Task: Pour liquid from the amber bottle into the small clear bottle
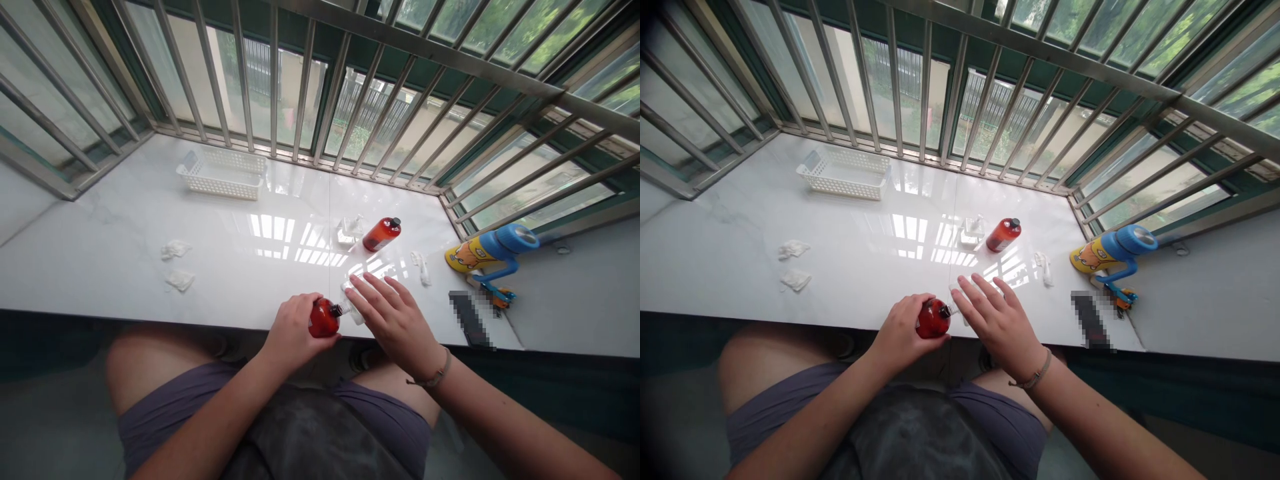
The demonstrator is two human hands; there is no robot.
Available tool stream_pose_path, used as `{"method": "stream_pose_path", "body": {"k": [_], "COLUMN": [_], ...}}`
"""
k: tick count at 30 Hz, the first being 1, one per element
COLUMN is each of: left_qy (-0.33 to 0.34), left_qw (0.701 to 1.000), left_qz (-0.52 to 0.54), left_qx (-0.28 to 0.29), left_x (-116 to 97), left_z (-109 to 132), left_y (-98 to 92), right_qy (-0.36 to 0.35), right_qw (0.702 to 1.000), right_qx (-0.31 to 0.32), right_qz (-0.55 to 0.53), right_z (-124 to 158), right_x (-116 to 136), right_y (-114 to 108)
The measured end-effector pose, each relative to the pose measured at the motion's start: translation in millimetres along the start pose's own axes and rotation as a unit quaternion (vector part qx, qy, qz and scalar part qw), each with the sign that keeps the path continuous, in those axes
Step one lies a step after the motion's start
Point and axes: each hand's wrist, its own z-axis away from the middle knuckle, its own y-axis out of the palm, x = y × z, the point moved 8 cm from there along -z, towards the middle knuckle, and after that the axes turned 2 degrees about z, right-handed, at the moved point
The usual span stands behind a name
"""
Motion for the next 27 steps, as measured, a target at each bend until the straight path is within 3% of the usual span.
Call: {"method": "stream_pose_path", "body": {"k": [4, 11, 17, 22, 27], "left_qy": [-0.023, -0.108, -0.124, -0.146, -0.166], "left_qw": [0.999, 0.985, 0.984, 0.98, 0.972], "left_qz": [0.029, 0.122, 0.08, 0.08, 0.098], "left_qx": [-0.015, -0.05, -0.099, -0.106, -0.132], "left_x": [8, 25, 32, 43, 49], "left_z": [2, -11, -51, -88, -111], "left_y": [-8.4, -40.8, -82.4, -93.7, -93.2], "right_qy": [0.112, 0.336, 0.472, 0.503, 0.478], "right_qw": [0.989, 0.915, 0.843, 0.823, 0.84], "right_qx": [-0.057, -0.167, -0.139, -0.107, -0.096], "right_qz": [-0.08, -0.15, -0.217, -0.243, -0.236], "right_z": [15, 62, 103, 97, 65], "right_x": [-12, -62, -117, -146, -159], "right_y": [10, 31, 74, 88, 91]}}
